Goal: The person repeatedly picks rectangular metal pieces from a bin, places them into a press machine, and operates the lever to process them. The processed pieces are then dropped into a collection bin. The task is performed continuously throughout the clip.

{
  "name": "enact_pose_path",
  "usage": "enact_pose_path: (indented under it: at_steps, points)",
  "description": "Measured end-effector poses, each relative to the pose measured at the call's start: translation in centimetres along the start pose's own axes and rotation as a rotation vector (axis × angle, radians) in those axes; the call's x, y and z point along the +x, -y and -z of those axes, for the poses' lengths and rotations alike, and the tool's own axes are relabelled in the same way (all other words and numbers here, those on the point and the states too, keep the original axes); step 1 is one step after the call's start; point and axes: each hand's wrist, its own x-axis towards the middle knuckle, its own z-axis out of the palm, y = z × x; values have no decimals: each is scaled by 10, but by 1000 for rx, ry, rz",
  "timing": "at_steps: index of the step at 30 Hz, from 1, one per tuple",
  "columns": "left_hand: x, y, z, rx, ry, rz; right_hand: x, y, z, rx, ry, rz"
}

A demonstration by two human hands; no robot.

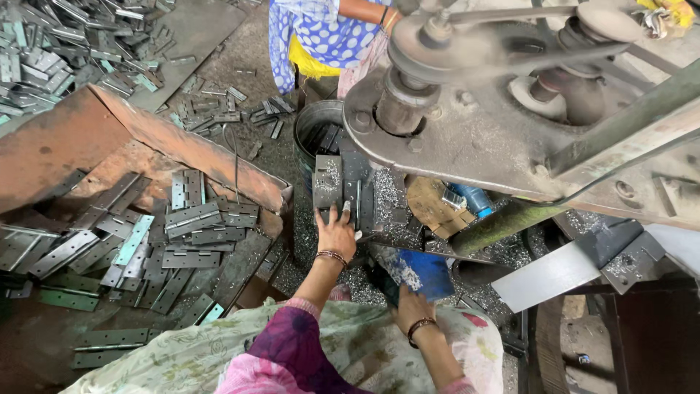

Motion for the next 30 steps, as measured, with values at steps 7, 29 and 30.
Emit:
enact_pose_path:
  at_steps: [7, 29, 30]
  points:
    - [0, 1, 9, -52, -32, 8, 36, -9, -96, -12, 7, -155]
    - [24, -5, -18, 17, -42, 47, 20, -15, -77, 108, 103, -135]
    - [26, -4, -15, 25, -17, 48, 21, -15, -66, 100, 101, -136]
